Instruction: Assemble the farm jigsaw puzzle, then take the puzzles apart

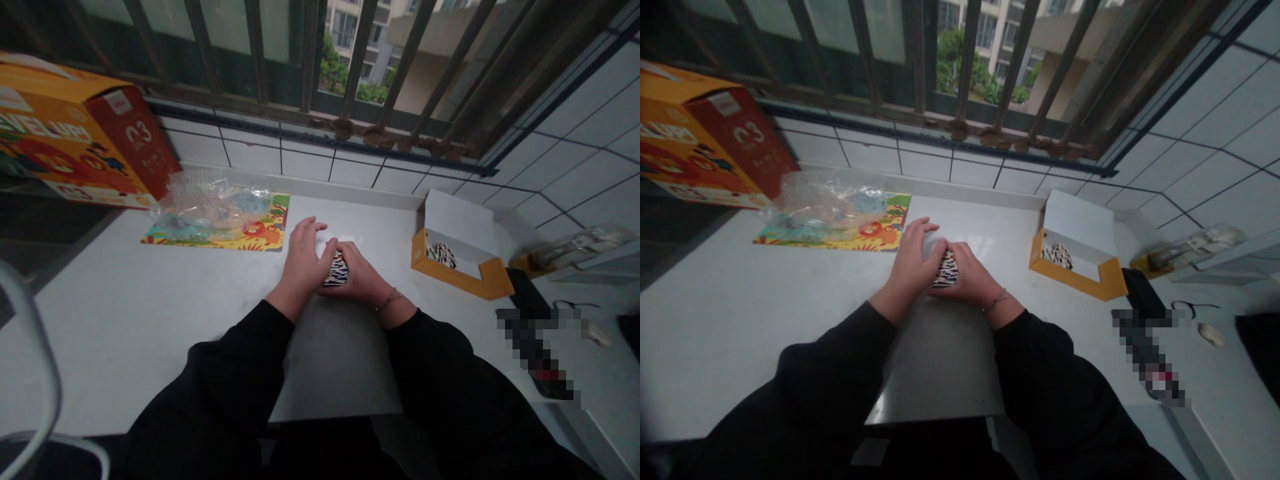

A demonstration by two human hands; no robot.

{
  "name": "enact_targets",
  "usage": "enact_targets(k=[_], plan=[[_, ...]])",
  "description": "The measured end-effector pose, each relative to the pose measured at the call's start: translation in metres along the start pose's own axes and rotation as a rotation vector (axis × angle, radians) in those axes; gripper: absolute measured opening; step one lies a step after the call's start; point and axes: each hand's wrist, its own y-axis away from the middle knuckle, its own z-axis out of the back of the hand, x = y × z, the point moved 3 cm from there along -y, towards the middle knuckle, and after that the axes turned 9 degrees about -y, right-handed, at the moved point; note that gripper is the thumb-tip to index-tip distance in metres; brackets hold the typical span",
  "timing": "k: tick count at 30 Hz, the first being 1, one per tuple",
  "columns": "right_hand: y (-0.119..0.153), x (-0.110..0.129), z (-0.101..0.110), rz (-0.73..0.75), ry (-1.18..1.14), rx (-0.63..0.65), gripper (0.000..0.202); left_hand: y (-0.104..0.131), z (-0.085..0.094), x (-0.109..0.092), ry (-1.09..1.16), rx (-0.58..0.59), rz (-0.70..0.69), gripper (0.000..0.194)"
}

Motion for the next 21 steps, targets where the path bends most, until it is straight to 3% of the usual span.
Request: enact_targets(k=[2, 5, 7, 11, 14, 18, 21], plan=[[0.001, 0.001, 0.003, -0.019, 0.009, -0.009, 0.107, -0.009, 0.018, 0.008, -0.208, -0.102, -0.035, 0.035], [0.004, 0.003, 0.007, -0.047, -0.004, -0.030, 0.107, -0.024, 0.038, 0.033, -0.401, -0.193, 0.027, 0.049], [0.005, 0.004, 0.008, -0.060, -0.020, -0.046, 0.106, -0.033, 0.046, 0.053, -0.481, -0.223, 0.094, 0.056], [0.005, 0.007, 0.010, -0.088, -0.069, -0.078, 0.104, -0.042, 0.054, 0.074, -0.493, -0.215, 0.163, 0.045], [0.006, 0.009, 0.014, -0.142, -0.224, -0.078, 0.106, -0.040, 0.056, 0.062, -0.390, -0.190, 0.053, 0.029], [0.011, 0.015, 0.011, -0.222, -0.778, 0.156, 0.117, -0.025, 0.047, 0.026, -0.227, -0.116, -0.151, 0.007], [0.014, 0.020, 0.010, -0.240, -1.004, 0.267, 0.121, -0.014, 0.035, 0.009, -0.168, -0.058, -0.192, 0.016]])
